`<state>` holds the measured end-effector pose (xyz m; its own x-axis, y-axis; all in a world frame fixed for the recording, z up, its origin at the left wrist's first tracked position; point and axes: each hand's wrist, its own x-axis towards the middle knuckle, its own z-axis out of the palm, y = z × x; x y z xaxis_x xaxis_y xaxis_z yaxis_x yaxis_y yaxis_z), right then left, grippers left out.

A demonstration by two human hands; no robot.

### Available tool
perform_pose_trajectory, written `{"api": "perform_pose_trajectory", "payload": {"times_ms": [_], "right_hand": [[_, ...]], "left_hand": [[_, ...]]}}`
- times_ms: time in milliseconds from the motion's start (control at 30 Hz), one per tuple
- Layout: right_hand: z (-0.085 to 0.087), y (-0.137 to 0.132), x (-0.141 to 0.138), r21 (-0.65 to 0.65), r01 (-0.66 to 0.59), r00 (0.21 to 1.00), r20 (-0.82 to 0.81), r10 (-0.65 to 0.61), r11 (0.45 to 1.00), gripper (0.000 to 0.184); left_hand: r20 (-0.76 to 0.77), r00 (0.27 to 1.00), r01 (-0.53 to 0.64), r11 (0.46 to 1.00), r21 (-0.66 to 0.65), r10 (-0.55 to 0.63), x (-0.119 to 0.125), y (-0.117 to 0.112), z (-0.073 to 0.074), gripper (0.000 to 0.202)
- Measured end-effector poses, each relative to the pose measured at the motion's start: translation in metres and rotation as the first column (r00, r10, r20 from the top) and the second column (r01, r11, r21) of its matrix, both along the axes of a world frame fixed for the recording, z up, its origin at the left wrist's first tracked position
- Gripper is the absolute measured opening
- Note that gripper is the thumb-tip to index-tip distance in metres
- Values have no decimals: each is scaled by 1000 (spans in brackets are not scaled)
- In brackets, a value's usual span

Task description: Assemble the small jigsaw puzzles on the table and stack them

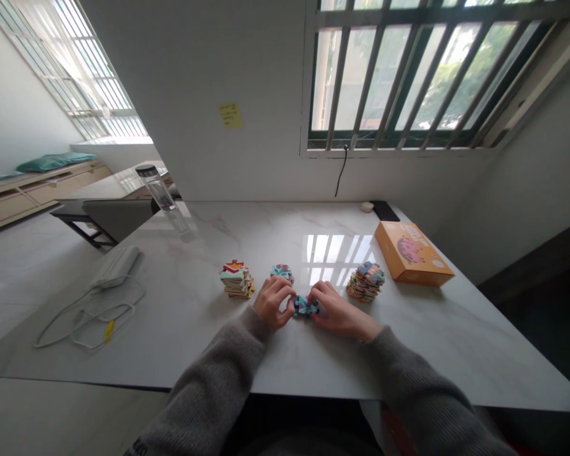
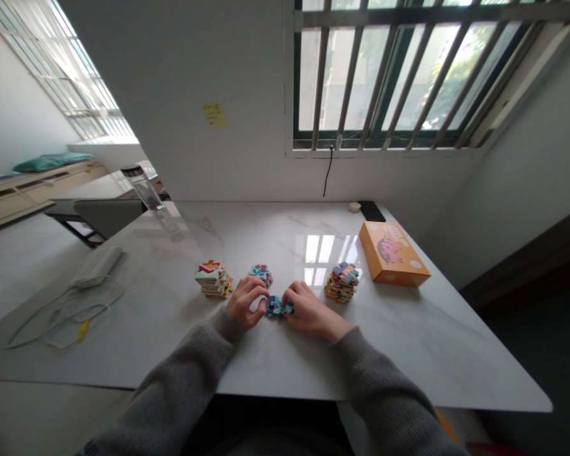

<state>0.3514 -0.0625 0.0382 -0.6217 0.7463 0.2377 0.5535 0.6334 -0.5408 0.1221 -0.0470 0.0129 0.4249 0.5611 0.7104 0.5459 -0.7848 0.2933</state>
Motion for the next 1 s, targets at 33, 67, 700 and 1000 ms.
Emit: {"api": "perform_pose_trajectory", "payload": {"times_ms": [33, 67, 700, 1000], "right_hand": [[-1, 0, 0, 9, 5, 1000, -11, -5, 1000, 30], [-2, 1, 1, 21, 11, 1000, -22, -10, 1000, 30], [-4, -1, -2, 87, -20, 1000, 1, 20, 996, 39], [-10, -1, -8, 81, 6, 992, -124, 4, 997, 45]], "left_hand": [[-26, 999, 25, 999, -27, -25, 1, -3, 1, 13], [-47, 998, 45, 998, -54, -47, 2, -4, 2, 15], [-176, 972, 101, 958, -270, -153, 6, -3, -3, 32], [-130, 975, 140, 950, -279, -182, 7, -6, 0, 30]]}}
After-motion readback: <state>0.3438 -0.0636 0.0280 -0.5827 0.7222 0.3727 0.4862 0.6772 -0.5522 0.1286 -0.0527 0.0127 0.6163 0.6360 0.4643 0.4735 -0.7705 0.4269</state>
